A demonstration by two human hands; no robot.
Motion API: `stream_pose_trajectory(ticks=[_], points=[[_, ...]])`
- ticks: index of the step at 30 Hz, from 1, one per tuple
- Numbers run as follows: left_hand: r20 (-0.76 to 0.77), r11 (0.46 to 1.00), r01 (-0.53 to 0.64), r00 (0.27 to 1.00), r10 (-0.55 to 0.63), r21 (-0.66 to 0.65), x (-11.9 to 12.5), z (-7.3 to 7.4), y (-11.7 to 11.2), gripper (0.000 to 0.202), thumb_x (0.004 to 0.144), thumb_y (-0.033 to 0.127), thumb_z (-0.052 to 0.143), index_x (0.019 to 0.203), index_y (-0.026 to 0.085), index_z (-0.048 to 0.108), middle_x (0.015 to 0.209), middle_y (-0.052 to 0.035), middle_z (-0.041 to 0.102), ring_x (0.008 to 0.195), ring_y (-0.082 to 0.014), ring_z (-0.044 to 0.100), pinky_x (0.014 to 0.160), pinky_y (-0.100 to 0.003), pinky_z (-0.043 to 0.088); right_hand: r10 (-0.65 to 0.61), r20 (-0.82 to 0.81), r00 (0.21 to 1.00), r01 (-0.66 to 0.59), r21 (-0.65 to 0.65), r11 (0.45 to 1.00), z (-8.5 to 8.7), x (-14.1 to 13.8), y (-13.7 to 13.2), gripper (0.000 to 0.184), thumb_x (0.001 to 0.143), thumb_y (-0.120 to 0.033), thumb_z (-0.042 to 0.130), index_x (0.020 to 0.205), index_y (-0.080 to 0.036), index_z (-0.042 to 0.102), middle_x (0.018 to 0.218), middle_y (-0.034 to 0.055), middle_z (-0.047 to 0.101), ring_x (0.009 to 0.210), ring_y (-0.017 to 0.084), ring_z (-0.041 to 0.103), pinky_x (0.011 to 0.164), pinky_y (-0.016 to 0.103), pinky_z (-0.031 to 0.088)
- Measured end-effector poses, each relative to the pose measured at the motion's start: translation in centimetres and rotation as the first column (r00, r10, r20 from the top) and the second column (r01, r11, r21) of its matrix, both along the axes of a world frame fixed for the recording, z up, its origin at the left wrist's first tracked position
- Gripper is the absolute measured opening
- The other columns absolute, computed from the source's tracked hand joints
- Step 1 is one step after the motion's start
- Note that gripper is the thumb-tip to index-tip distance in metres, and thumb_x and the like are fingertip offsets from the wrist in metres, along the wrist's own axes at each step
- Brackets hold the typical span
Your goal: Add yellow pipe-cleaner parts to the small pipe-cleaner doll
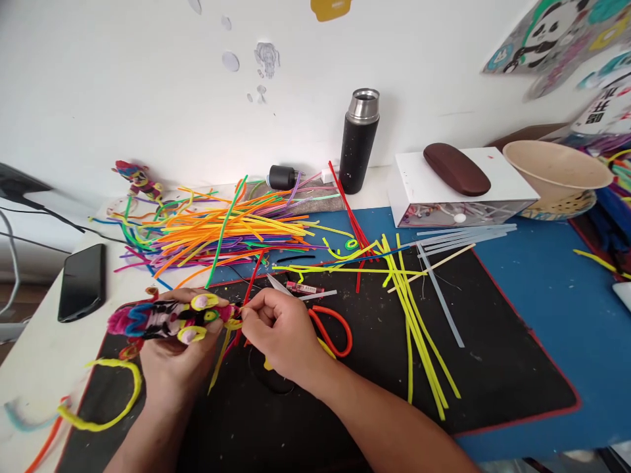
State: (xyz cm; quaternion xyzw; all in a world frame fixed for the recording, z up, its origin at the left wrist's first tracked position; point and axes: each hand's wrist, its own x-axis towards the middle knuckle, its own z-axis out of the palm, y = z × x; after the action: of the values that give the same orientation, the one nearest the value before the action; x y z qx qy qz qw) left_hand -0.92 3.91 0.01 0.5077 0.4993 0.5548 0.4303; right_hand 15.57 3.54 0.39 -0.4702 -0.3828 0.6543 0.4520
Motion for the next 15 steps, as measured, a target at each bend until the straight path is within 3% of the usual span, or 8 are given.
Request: stream_pose_trajectory(ticks=[7,15], points=[[0.331,0.986,0.062,0.944,-0.008,-0.153,0.7,0.3,0.9,0.038,0.071,0.025,0.093,0.101,0.026,0.070,0.091,-0.0015,0.076,0.080,-0.0176,0.070,0.073,-0.027,0.058,-0.002,-0.045,0.999,0.002,-0.015,1.000,-0.2,-0.1,-0.1,0.024,0.088,-0.039,0.073,0.079,-0.020,0.061,0.055,-0.0080,0.048,0.047,0.009,0.042,0.045,0.020,0.032],[0.494,0.954,0.131,0.869,0.021,-0.270,0.2,0.4,1.5,0.042,0.067,0.021,0.094,0.102,0.022,0.071,0.088,-0.0032,0.076,0.073,-0.0163,0.072,0.067,-0.024,0.060,0.057,-0.196,0.979,-0.066,-0.038,0.997,-0.5,0.2,-0.2,0.036,0.090,-0.054,0.076,0.090,-0.020,0.063,0.050,-0.0125,0.044,0.040,0.007,0.035,0.041,0.020,0.030]])
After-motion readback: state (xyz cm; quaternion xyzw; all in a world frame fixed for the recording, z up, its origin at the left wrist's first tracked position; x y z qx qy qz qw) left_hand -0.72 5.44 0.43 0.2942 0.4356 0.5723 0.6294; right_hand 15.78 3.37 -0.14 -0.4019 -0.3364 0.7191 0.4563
